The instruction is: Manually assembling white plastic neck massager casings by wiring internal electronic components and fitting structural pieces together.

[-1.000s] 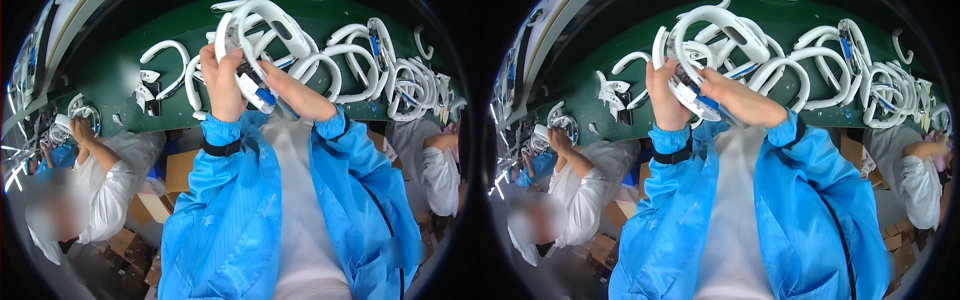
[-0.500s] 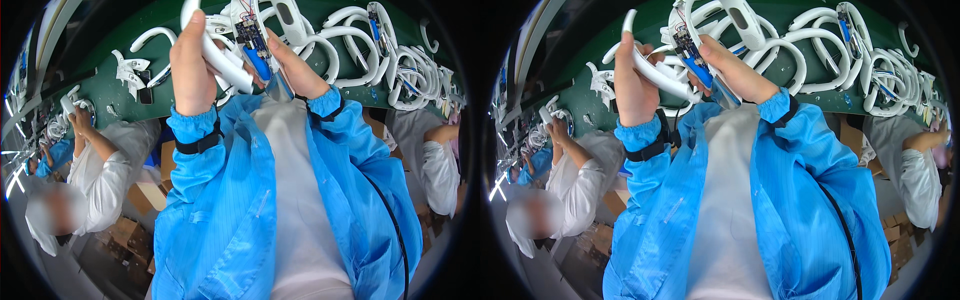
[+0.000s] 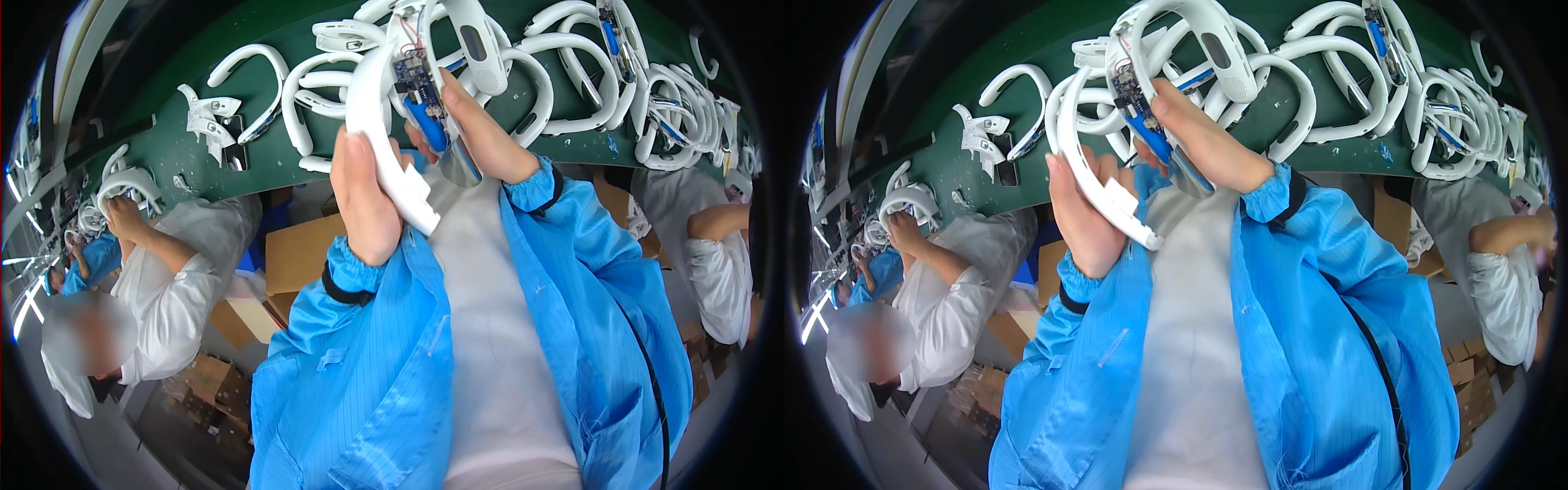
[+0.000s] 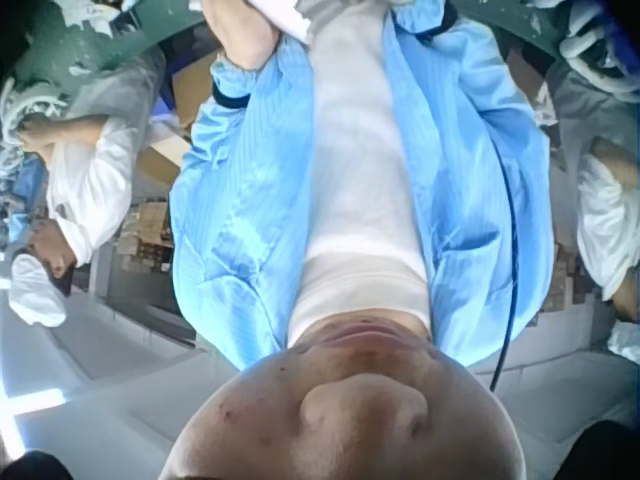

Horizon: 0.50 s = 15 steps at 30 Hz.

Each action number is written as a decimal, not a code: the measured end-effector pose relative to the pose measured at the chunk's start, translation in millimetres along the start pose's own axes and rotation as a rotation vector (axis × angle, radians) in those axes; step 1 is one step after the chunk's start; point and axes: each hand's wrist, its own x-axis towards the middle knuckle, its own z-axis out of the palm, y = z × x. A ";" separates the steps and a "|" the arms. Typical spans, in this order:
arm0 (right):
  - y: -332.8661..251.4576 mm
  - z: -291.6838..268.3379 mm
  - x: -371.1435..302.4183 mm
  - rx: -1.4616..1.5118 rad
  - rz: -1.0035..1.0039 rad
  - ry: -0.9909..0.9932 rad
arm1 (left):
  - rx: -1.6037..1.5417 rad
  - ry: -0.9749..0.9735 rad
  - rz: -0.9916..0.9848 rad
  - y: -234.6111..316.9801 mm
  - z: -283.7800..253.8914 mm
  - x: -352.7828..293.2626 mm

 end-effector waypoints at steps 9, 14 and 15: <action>-3.6 12.5 -3.6 0.027 0.042 0.063 | 0.170 -0.057 -0.011 19.7 18.9 50.7; -7.5 17.7 -6.9 0.061 0.097 0.096 | 0.184 -0.150 -0.029 21.2 27.4 48.9; -9.7 16.9 -7.7 0.040 0.100 0.035 | 0.179 -0.210 -0.078 18.8 23.0 50.7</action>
